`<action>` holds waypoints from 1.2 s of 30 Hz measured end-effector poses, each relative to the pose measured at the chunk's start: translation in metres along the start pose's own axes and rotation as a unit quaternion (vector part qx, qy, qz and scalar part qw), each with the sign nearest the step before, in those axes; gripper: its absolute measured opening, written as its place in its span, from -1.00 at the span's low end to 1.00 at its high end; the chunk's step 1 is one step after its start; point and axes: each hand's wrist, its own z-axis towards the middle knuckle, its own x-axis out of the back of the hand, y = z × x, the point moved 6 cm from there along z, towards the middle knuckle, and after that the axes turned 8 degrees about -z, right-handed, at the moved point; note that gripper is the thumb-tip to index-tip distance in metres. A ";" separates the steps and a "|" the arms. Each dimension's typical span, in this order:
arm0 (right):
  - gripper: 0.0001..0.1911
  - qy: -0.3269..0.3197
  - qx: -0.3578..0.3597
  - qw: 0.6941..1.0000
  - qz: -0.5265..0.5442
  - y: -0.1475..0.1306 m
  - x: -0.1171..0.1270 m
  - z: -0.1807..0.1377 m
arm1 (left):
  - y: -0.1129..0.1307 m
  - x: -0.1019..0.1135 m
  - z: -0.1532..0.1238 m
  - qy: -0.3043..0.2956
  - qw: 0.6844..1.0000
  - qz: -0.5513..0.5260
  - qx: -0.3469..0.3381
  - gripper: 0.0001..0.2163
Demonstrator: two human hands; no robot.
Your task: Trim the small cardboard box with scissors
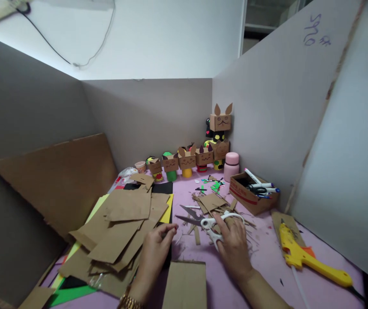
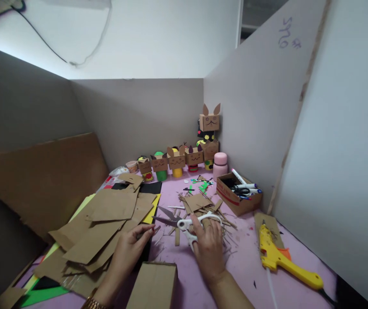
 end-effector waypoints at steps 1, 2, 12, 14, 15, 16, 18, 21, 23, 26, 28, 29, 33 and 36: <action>-0.22 -0.002 -0.003 1.000 0.006 0.001 -0.001 0.000 | 0.001 0.001 0.000 -0.003 1.000 0.009 0.001 -0.81; -0.22 -0.004 -0.007 1.000 0.013 0.001 -0.001 0.000 | 0.002 0.002 0.000 -0.007 1.000 0.015 -0.001 -0.78; -0.35 -0.025 -0.111 0.987 0.116 0.010 -0.005 -0.001 | 0.006 -0.004 -0.007 -0.127 0.990 -0.048 -0.021 -0.48; -0.40 -0.034 -0.153 0.976 0.154 0.012 -0.007 -0.002 | 0.016 -0.013 -0.025 -0.308 0.948 -0.072 -0.002 -0.18; -0.42 -0.038 -0.176 0.968 0.177 0.012 -0.008 -0.003 | 0.018 -0.013 -0.034 -0.358 0.933 -0.021 0.014 -0.01; -0.44 -0.042 -0.201 0.958 0.200 0.013 -0.009 -0.004 | 0.021 -0.011 -0.042 -0.392 0.919 0.032 0.032 0.11; -0.45 -0.049 -0.249 0.936 0.246 0.014 -0.010 -0.005 | 0.027 -0.009 -0.058 -0.447 0.889 0.089 0.047 0.11; -0.44 -0.055 -0.306 0.902 0.300 0.018 -0.011 -0.006 | 0.029 -0.006 -0.065 -0.428 0.893 0.132 0.051 0.03; -0.42 -0.062 -0.329 0.883 0.329 0.019 -0.011 -0.007 | 0.026 -0.005 -0.063 -0.395 0.910 0.112 0.063 -0.02; -0.41 -0.080 -0.340 0.860 0.372 0.017 -0.014 -0.007 | 0.021 0.000 -0.052 -0.332 0.940 0.014 0.079 -0.04; -0.42 -0.099 -0.330 0.845 0.409 0.012 -0.016 -0.008 | 0.019 0.003 -0.044 -0.286 0.953 -0.052 0.084 -0.02; -0.44 -0.111 -0.322 0.837 0.429 0.008 -0.017 -0.009 | 0.018 0.004 -0.040 -0.273 0.956 -0.074 0.084 -0.03; -0.43 -0.149 -0.280 0.803 0.504 -0.008 -0.015 -0.010 | 0.012 0.001 -0.035 -0.250 0.960 -0.105 0.076 -0.05; -0.32 -0.162 -0.246 0.781 0.551 -0.014 -0.009 -0.008 | 0.007 -0.004 -0.035 -0.246 0.956 -0.141 0.074 -0.07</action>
